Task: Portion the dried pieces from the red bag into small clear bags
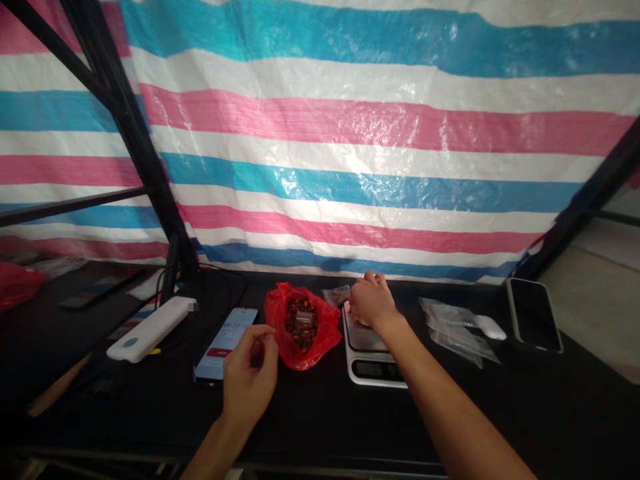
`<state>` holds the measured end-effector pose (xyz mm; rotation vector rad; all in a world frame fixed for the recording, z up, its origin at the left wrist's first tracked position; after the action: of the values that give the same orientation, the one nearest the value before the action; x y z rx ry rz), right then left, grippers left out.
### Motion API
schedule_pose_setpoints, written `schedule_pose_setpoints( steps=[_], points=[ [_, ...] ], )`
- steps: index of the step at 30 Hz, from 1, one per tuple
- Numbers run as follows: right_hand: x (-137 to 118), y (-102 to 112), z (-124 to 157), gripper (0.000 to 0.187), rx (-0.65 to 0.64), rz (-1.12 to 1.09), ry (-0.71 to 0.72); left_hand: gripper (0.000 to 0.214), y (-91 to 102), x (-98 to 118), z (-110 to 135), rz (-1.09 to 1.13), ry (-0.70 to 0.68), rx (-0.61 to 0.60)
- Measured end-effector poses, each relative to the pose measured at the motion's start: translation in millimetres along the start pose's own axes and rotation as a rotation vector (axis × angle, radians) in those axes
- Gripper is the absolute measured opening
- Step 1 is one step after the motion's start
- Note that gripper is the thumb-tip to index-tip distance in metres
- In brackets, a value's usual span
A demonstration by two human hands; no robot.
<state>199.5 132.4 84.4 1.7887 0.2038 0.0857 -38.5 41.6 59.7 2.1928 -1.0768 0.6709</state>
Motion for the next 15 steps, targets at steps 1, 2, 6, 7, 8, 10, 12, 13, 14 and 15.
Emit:
schedule_pose_setpoints(
  steps=[1,2,6,7,8,10,12,13,14,15],
  points=[
    [2,2,2,0.017,0.007,0.002,-0.006,0.012,2.4,0,-1,-0.005,-0.004,0.009],
    [6,4,4,0.018,0.022,-0.001,-0.021,0.012,4.8,0,-1,-0.008,-0.006,0.016],
    [47,16,23,0.025,0.13,-0.114,-0.166,0.011,11.1,-1,-3,-0.012,-0.003,0.015],
    [57,14,28,0.025,0.129,-0.169,-0.184,0.011,11.5,-1,-3,-0.013,0.0,0.008],
    [65,11,34,0.027,0.118,-0.226,-0.181,0.011,11.5,-1,-3,-0.013,0.002,0.003],
    [76,2,44,0.034,0.089,-0.3,-0.17,0.011,10.5,0,-2,-0.013,-0.001,-0.006],
    [83,-6,53,0.04,0.075,-0.333,-0.172,0.011,8.3,1,-1,-0.015,-0.008,-0.014],
    [85,-10,57,0.042,0.081,-0.351,-0.178,0.011,6.9,1,-1,-0.016,-0.008,-0.018],
    [86,-11,60,0.043,0.099,-0.372,-0.189,0.011,5.5,0,0,-0.017,-0.007,-0.023],
    [87,-12,63,0.044,0.125,-0.397,-0.198,0.011,4.0,-1,1,-0.018,-0.003,-0.028]
  ],
)
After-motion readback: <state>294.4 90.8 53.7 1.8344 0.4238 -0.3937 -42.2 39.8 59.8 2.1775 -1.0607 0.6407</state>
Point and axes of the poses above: each hand's wrist, its own z-axis away from the middle knuckle, its own y-axis out of the back of the hand, x = y × z, the point moved 9 cm from there along -z, towards the middle knuckle, and after that the axes turned 6 degrees about -z, right-handed, at the moved point
